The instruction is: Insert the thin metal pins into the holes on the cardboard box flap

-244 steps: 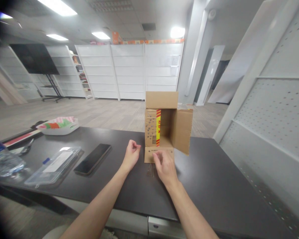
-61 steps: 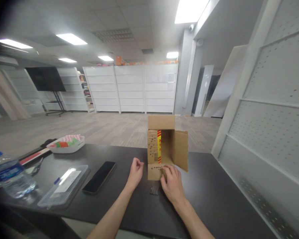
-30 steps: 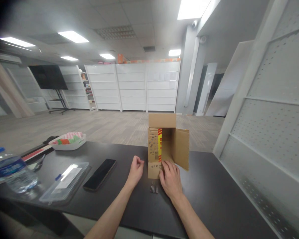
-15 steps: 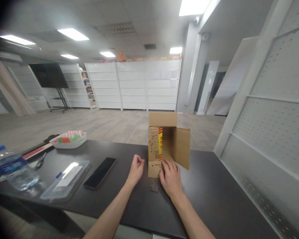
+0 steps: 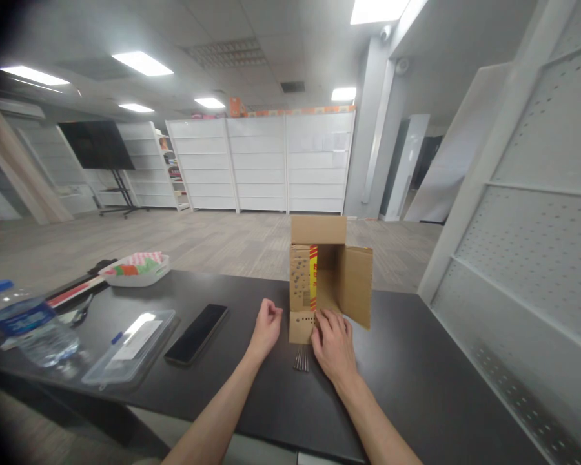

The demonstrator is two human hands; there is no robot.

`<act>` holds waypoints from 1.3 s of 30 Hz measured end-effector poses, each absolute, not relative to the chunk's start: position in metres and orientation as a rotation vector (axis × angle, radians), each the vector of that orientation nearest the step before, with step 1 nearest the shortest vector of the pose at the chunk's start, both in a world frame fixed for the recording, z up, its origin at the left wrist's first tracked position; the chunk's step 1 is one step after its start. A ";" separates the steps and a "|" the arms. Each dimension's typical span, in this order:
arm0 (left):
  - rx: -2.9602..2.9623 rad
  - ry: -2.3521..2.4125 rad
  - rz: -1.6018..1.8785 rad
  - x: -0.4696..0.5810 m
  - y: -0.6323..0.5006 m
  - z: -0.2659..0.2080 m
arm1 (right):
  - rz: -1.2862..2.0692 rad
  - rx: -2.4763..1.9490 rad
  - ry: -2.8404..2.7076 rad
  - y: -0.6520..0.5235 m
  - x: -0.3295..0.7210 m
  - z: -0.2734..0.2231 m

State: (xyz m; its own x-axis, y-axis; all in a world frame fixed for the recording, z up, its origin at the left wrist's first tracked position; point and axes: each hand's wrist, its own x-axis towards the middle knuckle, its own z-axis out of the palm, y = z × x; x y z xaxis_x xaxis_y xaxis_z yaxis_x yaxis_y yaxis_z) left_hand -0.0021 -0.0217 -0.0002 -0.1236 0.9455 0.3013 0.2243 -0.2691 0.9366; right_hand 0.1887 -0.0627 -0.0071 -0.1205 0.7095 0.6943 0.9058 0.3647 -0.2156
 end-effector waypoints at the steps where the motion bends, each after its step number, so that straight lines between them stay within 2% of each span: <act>1: 1.509 1.330 1.445 -0.002 -0.021 0.000 | -0.337 -1.407 -1.889 -0.063 0.189 -0.007; 39: 1.520 1.324 1.464 -0.002 -0.022 -0.001 | -0.314 -1.342 -1.953 -0.072 0.186 0.003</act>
State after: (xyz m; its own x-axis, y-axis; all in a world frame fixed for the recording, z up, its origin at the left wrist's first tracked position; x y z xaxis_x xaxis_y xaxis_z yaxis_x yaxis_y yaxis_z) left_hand -0.0022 -0.0216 -0.0006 -0.1275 0.9381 0.3220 0.2267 -0.2885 0.9303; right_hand 0.1859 -0.0719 0.0032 -0.1854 0.7043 0.6853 0.8838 0.4244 -0.1971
